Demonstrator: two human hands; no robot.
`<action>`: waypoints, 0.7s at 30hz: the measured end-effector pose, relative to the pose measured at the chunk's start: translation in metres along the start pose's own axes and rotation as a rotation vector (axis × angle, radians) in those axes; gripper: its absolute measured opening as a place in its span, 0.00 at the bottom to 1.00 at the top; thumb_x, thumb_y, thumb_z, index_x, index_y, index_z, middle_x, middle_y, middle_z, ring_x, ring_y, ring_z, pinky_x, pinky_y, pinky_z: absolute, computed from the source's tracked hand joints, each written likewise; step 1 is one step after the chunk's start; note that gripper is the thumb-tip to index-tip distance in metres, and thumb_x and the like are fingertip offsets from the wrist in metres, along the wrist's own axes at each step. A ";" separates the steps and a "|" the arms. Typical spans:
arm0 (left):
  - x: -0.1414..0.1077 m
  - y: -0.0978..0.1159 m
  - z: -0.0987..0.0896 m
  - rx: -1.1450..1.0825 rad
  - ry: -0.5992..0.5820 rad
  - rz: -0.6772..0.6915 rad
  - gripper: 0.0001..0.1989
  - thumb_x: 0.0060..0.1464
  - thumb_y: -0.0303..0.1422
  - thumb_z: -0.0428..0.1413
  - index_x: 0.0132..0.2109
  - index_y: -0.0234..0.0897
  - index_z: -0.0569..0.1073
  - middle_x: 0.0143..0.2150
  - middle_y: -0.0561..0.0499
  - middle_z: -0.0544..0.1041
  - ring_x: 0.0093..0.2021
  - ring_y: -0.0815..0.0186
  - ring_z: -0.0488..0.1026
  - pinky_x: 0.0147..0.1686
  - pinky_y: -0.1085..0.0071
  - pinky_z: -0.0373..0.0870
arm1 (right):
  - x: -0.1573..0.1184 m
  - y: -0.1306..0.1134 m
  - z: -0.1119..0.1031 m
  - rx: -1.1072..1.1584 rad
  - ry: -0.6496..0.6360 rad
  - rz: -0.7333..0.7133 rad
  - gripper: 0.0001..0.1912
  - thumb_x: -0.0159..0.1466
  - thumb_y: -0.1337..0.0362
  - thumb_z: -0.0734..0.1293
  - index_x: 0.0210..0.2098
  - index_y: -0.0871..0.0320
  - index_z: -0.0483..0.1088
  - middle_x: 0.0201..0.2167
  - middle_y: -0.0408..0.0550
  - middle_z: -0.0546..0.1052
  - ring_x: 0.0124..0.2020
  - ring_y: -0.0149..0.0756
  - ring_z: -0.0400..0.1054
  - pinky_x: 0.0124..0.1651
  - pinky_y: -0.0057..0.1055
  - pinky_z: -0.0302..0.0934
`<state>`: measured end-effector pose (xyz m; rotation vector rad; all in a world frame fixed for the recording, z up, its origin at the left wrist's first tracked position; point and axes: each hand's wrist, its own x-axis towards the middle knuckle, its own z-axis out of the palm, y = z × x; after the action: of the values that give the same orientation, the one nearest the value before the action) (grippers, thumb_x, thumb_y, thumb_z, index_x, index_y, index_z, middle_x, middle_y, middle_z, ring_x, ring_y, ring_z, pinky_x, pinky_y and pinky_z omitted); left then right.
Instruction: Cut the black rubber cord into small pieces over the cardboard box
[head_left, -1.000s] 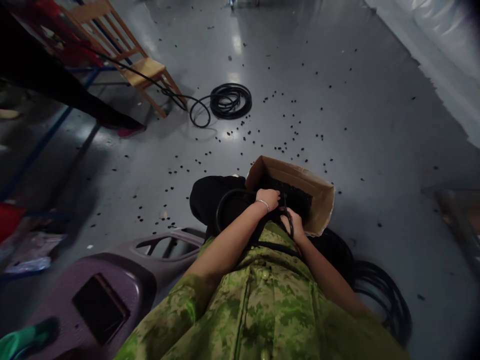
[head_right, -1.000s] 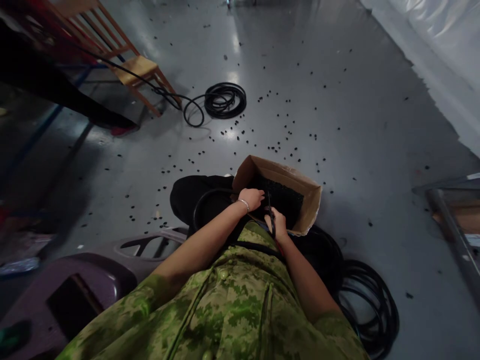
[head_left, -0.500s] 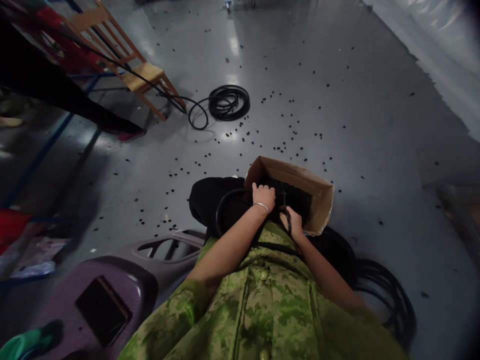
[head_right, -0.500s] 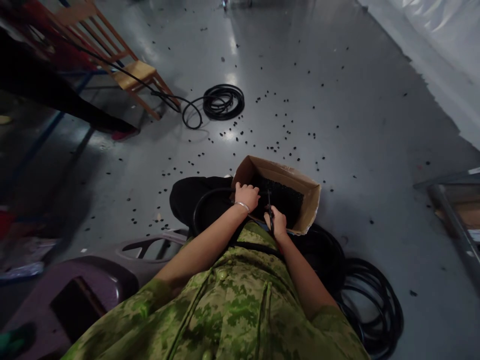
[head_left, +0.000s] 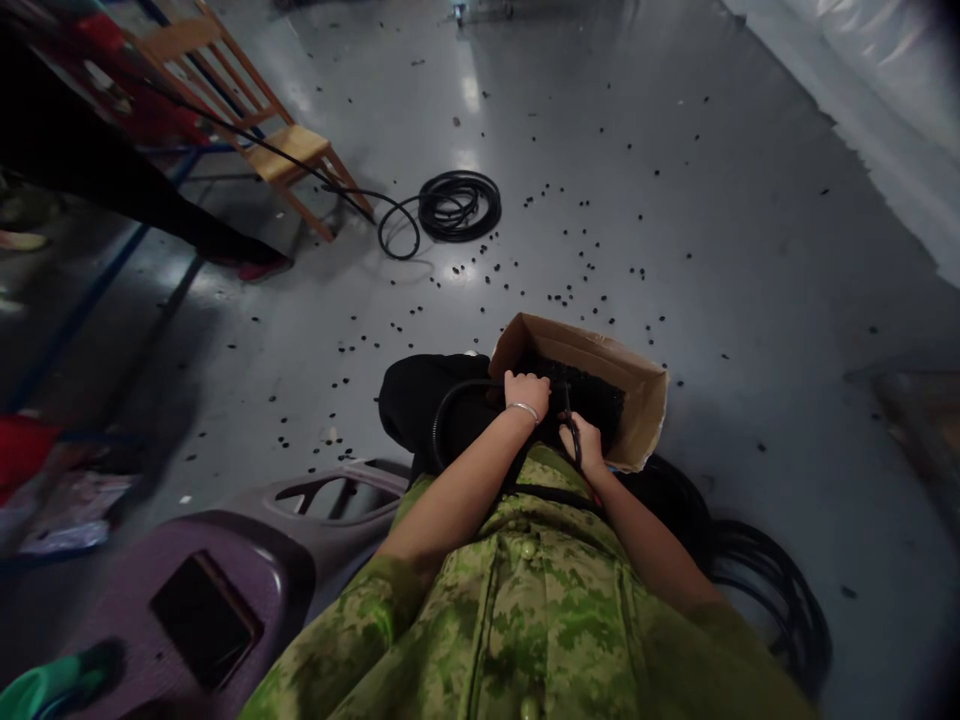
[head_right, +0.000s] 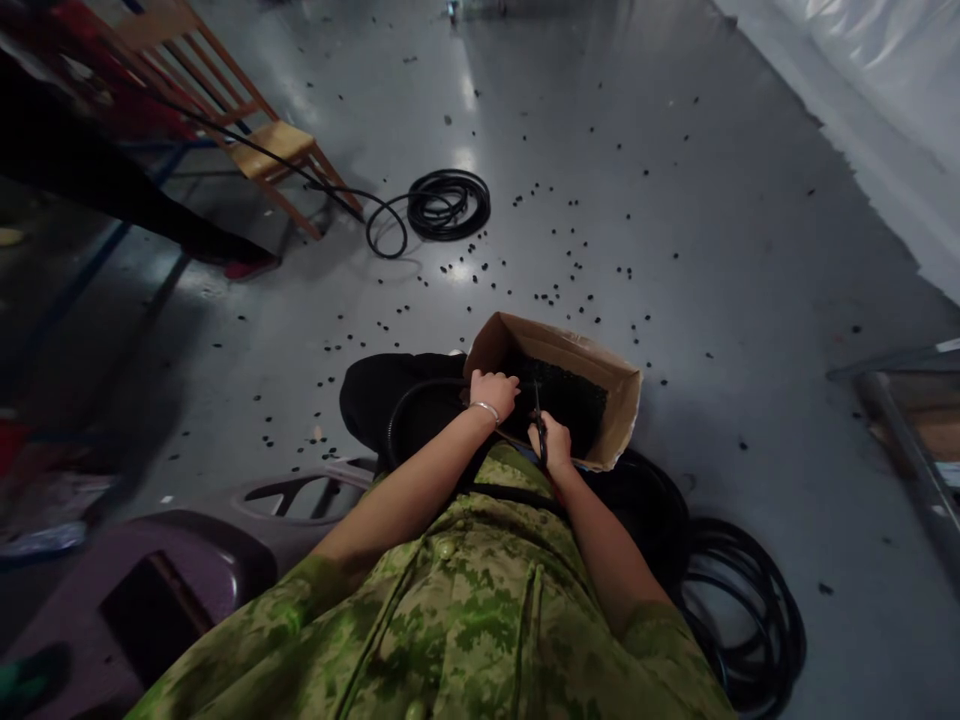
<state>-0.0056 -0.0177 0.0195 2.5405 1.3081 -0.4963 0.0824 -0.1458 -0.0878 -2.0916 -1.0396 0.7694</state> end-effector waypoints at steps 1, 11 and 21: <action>0.001 0.000 0.000 -0.003 -0.009 -0.012 0.14 0.61 0.36 0.47 0.49 0.42 0.74 0.47 0.43 0.75 0.48 0.56 0.70 0.49 0.56 0.52 | 0.002 0.001 0.002 0.000 0.001 -0.008 0.17 0.55 0.60 0.60 0.40 0.54 0.76 0.26 0.44 0.78 0.29 0.35 0.71 0.33 0.25 0.60; 0.006 -0.004 0.000 -0.008 -0.042 -0.055 0.15 0.61 0.35 0.47 0.48 0.41 0.75 0.47 0.41 0.76 0.48 0.55 0.71 0.48 0.56 0.53 | 0.010 0.004 0.009 0.010 -0.033 -0.075 0.16 0.54 0.61 0.59 0.37 0.55 0.76 0.23 0.42 0.75 0.25 0.31 0.69 0.33 0.24 0.59; 0.005 -0.002 0.003 0.011 -0.003 0.011 0.14 0.61 0.35 0.47 0.48 0.43 0.75 0.47 0.42 0.76 0.49 0.56 0.70 0.49 0.56 0.53 | -0.002 -0.002 -0.014 0.318 -0.197 -0.040 0.22 0.53 0.63 0.59 0.45 0.58 0.71 0.24 0.41 0.73 0.25 0.30 0.65 0.31 0.25 0.58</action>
<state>-0.0046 -0.0137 0.0149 2.5535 1.2929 -0.5059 0.0904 -0.1508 -0.0774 -1.7466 -0.9857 1.0630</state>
